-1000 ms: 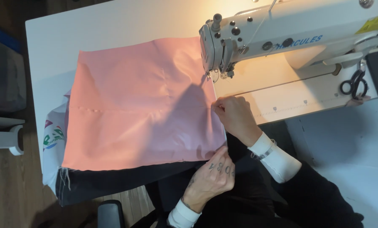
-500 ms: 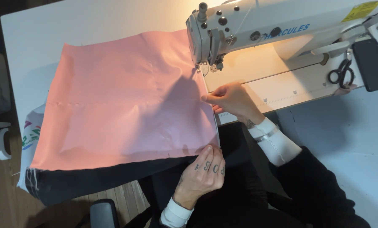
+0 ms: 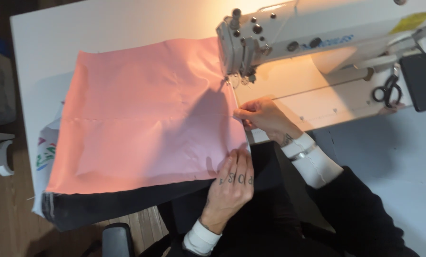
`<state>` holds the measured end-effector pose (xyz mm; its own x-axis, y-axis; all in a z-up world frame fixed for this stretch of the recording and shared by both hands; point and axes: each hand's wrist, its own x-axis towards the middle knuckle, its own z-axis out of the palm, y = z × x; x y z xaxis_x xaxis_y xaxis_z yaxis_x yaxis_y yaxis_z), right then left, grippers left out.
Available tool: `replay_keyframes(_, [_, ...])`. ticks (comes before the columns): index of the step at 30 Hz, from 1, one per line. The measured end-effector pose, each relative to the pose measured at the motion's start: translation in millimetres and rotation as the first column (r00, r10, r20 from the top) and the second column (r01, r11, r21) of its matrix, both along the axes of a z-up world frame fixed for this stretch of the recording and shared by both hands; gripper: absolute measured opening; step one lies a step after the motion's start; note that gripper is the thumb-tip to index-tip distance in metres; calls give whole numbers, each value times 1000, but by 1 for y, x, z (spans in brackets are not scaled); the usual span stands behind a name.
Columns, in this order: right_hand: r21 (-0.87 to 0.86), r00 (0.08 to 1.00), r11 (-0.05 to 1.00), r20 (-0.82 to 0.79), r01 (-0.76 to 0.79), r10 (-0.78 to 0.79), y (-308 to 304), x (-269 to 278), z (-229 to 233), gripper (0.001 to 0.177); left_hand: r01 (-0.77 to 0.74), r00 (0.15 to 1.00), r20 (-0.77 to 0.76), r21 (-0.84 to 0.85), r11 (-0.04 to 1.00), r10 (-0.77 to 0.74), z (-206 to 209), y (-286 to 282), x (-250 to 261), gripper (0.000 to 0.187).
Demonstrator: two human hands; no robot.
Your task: Sewing pink and black leather pieces together using an industrial sewing machine.
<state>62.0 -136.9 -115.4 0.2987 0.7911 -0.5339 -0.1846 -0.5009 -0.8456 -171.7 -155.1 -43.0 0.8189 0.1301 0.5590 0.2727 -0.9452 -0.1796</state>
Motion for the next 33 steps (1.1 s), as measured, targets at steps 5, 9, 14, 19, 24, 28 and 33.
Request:
replay_keyframes(5, [-22, 999, 999, 30, 33, -32, -2, -10, 40, 23, -110, 992, 70, 55, 992, 106, -10, -7, 1, 23])
replay_keyframes(9, [-38, 999, 999, 33, 2, -1, -17, -11, 44, 28, -86, 987, 137, 3, 996, 85, -13, -6, 2, 20])
replay_keyframes(14, [6, 999, 999, -35, -37, 37, -43, -22, 42, 33, -70, 983, 171, 4, 998, 68, -14, -11, -5, 12])
replay_keyframes(19, [-27, 995, 999, -88, 38, -40, -63, -41, 38, 34, -1, 990, 142, 40, 999, -5, -15, -8, -7, 16])
replay_keyframes(24, [-7, 961, 999, -274, 50, -50, -65, -40, 38, 32, 39, 994, 96, 60, 997, -45, -13, -7, -10, 21])
replay_keyframes(28, [-66, 971, 995, -224, 70, -83, -65, -33, 36, 28, -5, 993, 117, 22, 1000, 2, -7, -9, -7, 12])
replay_keyframes(33, [-9, 963, 999, -267, 32, -33, -65, -23, 18, 22, -56, 988, 149, 25, 998, 52, -9, -13, -5, 9])
